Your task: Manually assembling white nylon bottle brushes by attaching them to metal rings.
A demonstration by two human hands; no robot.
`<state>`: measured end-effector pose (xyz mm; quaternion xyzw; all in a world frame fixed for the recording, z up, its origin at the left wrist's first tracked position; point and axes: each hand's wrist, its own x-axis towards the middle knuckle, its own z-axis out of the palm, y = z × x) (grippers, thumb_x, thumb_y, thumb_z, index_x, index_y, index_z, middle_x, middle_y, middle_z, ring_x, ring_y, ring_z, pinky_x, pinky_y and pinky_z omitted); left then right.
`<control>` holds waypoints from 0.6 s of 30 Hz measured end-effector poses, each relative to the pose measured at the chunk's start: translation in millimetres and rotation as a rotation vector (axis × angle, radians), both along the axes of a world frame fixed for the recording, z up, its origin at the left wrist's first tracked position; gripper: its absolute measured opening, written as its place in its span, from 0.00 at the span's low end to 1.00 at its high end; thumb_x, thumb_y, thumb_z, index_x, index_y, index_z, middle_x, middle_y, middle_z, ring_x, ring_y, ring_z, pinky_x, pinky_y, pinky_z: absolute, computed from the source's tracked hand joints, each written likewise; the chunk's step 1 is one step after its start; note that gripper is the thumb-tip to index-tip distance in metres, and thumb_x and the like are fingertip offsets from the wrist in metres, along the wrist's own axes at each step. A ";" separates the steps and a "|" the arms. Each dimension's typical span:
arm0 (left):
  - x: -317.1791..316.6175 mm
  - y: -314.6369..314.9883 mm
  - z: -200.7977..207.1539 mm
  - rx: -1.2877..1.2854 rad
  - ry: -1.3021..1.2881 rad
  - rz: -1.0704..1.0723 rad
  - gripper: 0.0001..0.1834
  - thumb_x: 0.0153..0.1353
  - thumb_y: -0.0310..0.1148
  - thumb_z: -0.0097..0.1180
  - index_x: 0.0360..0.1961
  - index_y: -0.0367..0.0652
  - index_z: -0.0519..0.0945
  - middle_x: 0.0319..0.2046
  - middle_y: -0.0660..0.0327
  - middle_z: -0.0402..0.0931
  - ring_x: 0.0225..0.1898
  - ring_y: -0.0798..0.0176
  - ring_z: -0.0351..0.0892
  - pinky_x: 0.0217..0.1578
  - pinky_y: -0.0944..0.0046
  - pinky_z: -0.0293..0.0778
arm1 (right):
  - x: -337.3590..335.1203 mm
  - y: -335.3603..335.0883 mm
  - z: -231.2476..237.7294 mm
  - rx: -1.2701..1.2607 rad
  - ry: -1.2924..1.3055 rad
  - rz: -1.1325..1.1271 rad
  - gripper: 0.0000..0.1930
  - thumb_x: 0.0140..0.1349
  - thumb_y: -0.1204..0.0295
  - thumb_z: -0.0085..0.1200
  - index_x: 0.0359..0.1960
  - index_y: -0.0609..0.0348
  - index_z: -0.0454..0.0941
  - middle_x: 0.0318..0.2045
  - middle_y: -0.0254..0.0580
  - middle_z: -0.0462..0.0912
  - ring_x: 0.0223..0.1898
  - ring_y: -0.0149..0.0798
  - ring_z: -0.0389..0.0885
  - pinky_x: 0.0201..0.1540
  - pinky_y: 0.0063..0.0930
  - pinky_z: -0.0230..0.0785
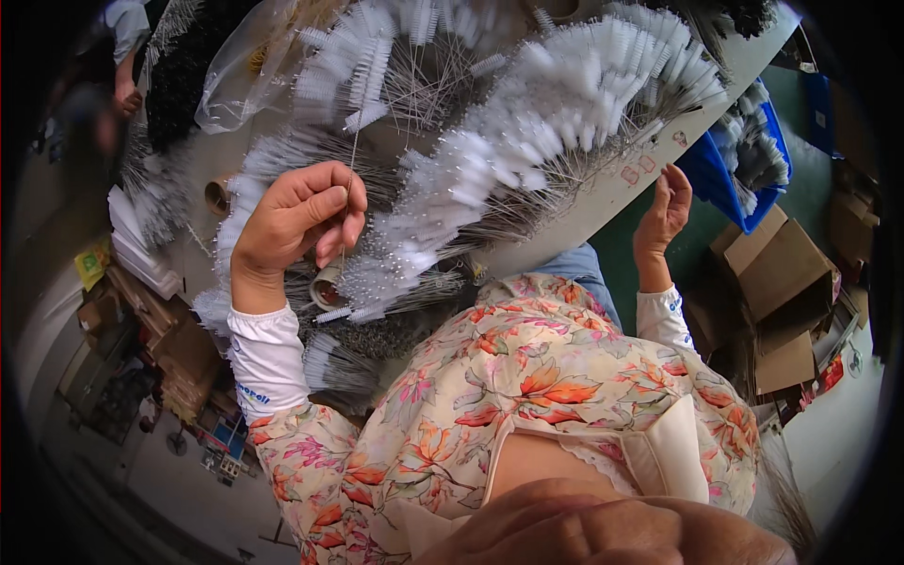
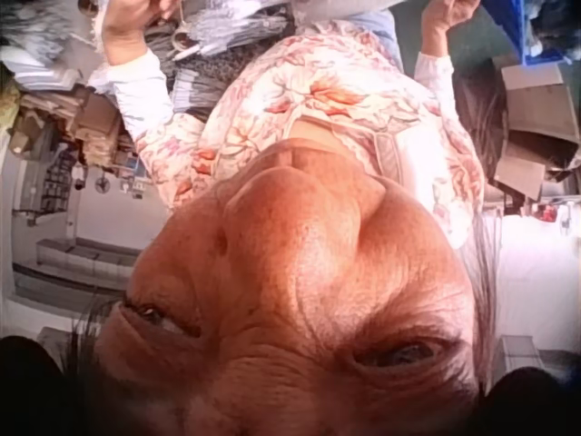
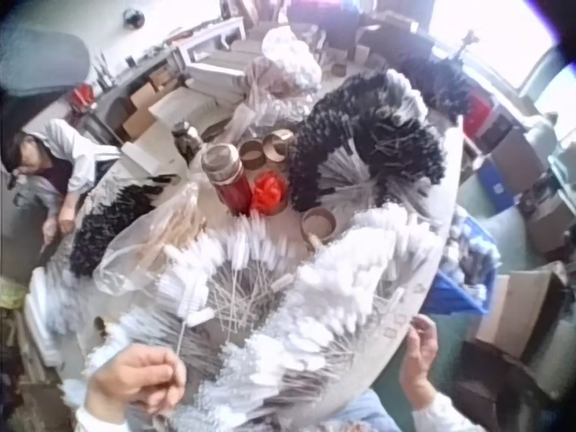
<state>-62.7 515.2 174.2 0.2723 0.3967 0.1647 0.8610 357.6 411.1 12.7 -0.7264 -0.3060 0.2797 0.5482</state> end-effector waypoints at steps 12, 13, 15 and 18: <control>33.2 31.5 -19.6 0.535 1.169 -0.123 0.14 0.60 0.38 0.51 0.37 0.37 0.79 0.28 0.62 0.78 0.19 0.75 0.73 0.17 0.77 0.68 | -3.7 -3.1 -0.9 -0.039 0.047 0.098 0.07 0.59 0.79 0.50 0.40 0.60 0.74 0.35 0.32 0.76 0.38 0.24 0.72 0.45 0.16 0.63; 42.4 41.0 -15.8 0.529 1.163 -0.131 0.14 0.60 0.38 0.51 0.37 0.37 0.79 0.28 0.62 0.78 0.19 0.75 0.73 0.17 0.77 0.68 | -0.3 -4.4 -2.8 -0.049 0.043 0.094 0.07 0.59 0.79 0.50 0.40 0.60 0.74 0.35 0.32 0.76 0.38 0.24 0.72 0.45 0.16 0.63; 74.3 66.0 -18.0 0.609 0.977 -0.202 0.13 0.60 0.37 0.51 0.37 0.38 0.79 0.26 0.63 0.78 0.20 0.75 0.73 0.18 0.76 0.68 | 6.7 -3.2 -5.8 -0.047 0.039 0.033 0.07 0.60 0.79 0.49 0.40 0.61 0.74 0.36 0.32 0.76 0.38 0.23 0.73 0.46 0.16 0.64; 117.8 108.6 -75.5 0.898 0.809 -0.261 0.12 0.59 0.36 0.52 0.37 0.38 0.79 0.26 0.62 0.78 0.22 0.71 0.75 0.25 0.72 0.71 | 4.0 3.8 -6.8 -0.038 0.078 -0.001 0.07 0.60 0.79 0.49 0.40 0.61 0.73 0.36 0.32 0.76 0.38 0.23 0.73 0.45 0.16 0.64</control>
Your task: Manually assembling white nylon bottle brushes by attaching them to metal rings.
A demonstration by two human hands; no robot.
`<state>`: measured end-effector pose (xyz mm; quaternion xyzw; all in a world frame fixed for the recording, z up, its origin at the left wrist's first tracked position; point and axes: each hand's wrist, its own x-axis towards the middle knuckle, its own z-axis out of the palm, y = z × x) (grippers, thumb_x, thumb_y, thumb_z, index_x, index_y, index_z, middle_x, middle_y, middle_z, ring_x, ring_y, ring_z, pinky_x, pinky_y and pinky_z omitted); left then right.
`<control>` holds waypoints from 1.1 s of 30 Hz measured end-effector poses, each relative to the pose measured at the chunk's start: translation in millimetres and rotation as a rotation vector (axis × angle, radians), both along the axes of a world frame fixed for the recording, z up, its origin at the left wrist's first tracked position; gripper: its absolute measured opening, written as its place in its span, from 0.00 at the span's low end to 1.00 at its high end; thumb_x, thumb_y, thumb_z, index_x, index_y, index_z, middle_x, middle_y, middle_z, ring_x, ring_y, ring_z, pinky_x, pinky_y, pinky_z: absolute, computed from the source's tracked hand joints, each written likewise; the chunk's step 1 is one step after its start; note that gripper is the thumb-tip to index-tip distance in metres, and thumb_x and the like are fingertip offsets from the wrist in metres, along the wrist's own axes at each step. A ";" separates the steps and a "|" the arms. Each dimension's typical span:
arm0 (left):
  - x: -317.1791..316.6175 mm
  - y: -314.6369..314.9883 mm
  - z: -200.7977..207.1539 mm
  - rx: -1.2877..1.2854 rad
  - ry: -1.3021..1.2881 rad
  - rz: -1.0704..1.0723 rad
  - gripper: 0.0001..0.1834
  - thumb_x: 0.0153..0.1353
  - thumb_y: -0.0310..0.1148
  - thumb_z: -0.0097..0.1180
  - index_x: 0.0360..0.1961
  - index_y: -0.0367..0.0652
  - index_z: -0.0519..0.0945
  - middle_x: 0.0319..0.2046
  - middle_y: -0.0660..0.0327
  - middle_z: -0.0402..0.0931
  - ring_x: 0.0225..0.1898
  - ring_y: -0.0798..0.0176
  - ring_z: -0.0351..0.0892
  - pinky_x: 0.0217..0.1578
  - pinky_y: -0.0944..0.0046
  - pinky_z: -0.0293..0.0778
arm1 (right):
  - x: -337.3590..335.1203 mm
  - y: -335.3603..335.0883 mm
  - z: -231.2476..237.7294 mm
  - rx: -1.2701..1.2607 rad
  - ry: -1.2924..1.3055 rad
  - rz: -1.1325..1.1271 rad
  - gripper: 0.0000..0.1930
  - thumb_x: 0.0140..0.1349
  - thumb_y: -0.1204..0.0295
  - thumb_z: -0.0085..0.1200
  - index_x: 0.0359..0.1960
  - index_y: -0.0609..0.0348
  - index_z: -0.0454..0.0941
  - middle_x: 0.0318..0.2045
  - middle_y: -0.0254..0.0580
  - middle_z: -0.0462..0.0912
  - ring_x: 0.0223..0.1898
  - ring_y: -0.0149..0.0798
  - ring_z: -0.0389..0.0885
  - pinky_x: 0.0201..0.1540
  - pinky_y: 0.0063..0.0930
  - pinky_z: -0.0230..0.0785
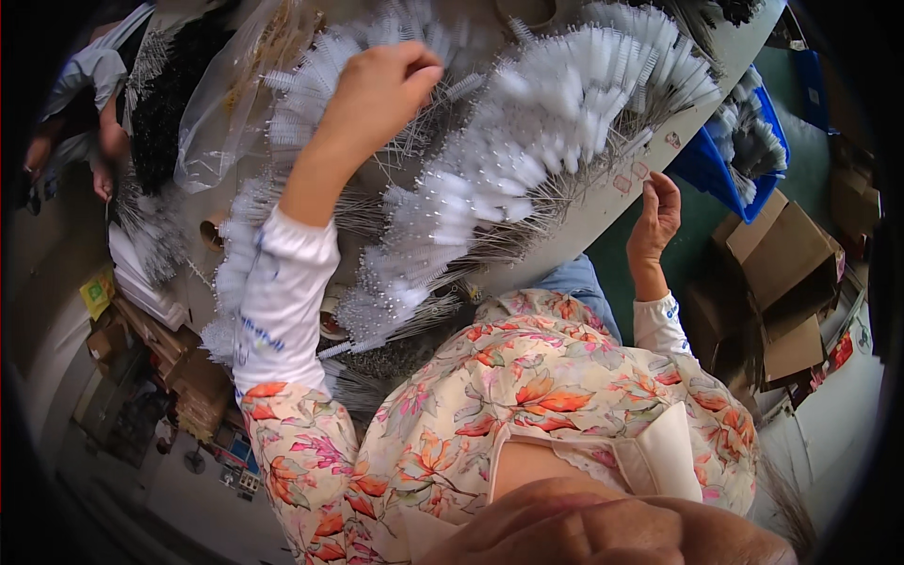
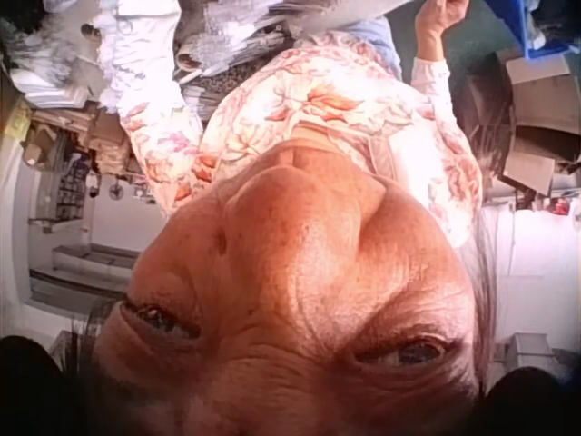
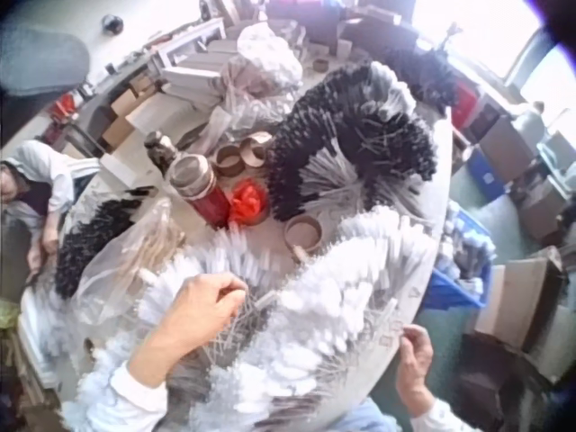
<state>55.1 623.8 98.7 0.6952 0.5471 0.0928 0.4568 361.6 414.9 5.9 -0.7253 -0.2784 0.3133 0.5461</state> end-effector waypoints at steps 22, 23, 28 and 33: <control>-26.1 -4.8 4.2 -0.204 -0.520 0.461 0.10 0.62 0.33 0.52 0.41 0.41 0.80 0.34 0.64 0.78 0.16 0.82 0.58 0.13 0.80 0.57 | 0.3 -4.5 -12.9 -0.040 0.118 -0.010 0.06 0.59 0.79 0.52 0.39 0.61 0.74 0.35 0.32 0.77 0.37 0.23 0.74 0.44 0.15 0.65; -31.5 -10.1 10.9 -0.188 -0.514 0.471 0.10 0.62 0.33 0.52 0.41 0.41 0.80 0.34 0.64 0.78 0.16 0.82 0.58 0.13 0.80 0.57 | -0.6 -3.6 -11.4 -0.031 0.128 0.004 0.06 0.59 0.79 0.52 0.39 0.61 0.74 0.35 0.32 0.77 0.37 0.23 0.74 0.44 0.15 0.65; -58.7 -35.1 27.1 -0.048 -0.701 0.634 0.11 0.62 0.33 0.52 0.41 0.39 0.79 0.35 0.63 0.76 0.17 0.82 0.58 0.14 0.80 0.58 | -5.8 2.1 4.6 0.018 0.121 0.050 0.07 0.58 0.78 0.52 0.38 0.61 0.75 0.34 0.32 0.78 0.35 0.24 0.73 0.42 0.17 0.65; -70.8 -56.9 42.6 -0.099 -0.820 0.707 0.09 0.62 0.33 0.52 0.37 0.38 0.79 0.31 0.65 0.76 0.16 0.81 0.58 0.14 0.79 0.57 | -2.5 -1.8 7.7 0.054 0.158 0.078 0.06 0.57 0.78 0.52 0.37 0.62 0.76 0.35 0.33 0.77 0.36 0.25 0.73 0.43 0.19 0.66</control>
